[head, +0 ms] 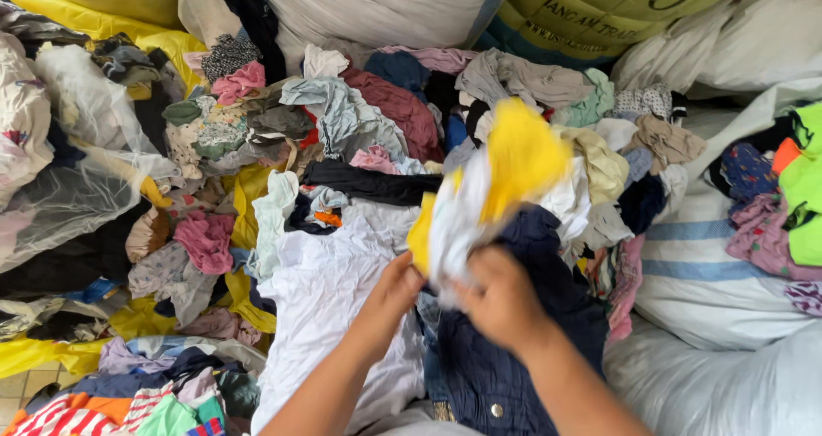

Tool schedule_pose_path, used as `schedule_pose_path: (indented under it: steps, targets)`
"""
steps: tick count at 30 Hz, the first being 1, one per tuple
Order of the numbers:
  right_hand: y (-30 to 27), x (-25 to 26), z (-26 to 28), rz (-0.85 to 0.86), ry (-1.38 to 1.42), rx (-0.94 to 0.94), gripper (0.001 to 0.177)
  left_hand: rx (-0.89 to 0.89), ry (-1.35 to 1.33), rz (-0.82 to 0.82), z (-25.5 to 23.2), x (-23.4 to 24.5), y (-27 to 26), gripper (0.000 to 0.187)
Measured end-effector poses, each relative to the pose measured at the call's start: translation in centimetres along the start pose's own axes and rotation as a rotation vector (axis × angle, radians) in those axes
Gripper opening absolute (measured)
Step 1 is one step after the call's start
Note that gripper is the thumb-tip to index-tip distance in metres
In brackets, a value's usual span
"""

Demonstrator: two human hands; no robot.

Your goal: The person sorts through a large pile of laundry by hand, picking up items such as shirts and pants, unfolding them, and placing them into separate organized stacks.

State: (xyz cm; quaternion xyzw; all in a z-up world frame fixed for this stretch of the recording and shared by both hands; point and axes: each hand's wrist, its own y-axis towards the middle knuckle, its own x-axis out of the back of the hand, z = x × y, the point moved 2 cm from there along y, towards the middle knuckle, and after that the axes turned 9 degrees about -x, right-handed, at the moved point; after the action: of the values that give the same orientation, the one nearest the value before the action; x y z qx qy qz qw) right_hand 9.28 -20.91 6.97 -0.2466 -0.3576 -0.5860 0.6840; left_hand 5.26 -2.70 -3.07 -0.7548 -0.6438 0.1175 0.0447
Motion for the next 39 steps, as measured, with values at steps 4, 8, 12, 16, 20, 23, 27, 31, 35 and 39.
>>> schedule_pose_path:
  steps: [4,8,12,16,20,23,27,31,35,39]
  targets:
    - [-9.7,-4.2,-2.2,0.519,-0.145,-0.208,0.066,0.417,-0.855,-0.016,-2.1,-3.1,0.5,0.042]
    - [-14.0,-7.1,-9.6,0.004,1.167,-0.674,0.071,-0.02,-0.577,-0.011,-0.6,-2.9,-1.5,0.047]
    - [-9.1,-3.1,-2.7,-0.232,1.303,-1.078,0.064,-0.073,-0.352,0.104,-5.6,-1.5,-5.0,0.04]
    - [-6.7,-0.7,-4.7,-0.381,1.657,-0.793,0.043,-0.314,-0.115,-0.344,-5.7,3.9,-6.6,0.02]
    - [-6.3,-2.5,-8.0,-0.368,1.628,-0.727,0.043,-0.422,0.558,-0.531,-3.6,7.5,-7.5,0.036]
    - [-5.3,-0.8,-3.9,-0.597,1.389,-0.736,0.056,-0.784,0.964,-0.639,-7.2,8.1,-7.6,0.029]
    - [-4.6,2.4,-4.2,-0.692,1.095,-0.815,0.058,-0.729,0.566,-0.447,-10.3,7.7,-7.4,0.031]
    - [-3.2,4.2,-3.5,-0.232,1.363,-0.897,0.035,-0.223,-0.31,-0.312,-12.0,8.8,-7.7,0.017]
    - [-2.8,-0.8,2.1,0.217,1.695,-0.938,0.08,-0.012,-0.86,-0.376,-13.0,8.2,-7.3,0.078]
    - [-6.7,-10.8,3.1,0.624,1.495,-1.193,0.037,0.453,-0.574,-0.391,0.5,6.7,-7.8,0.079]
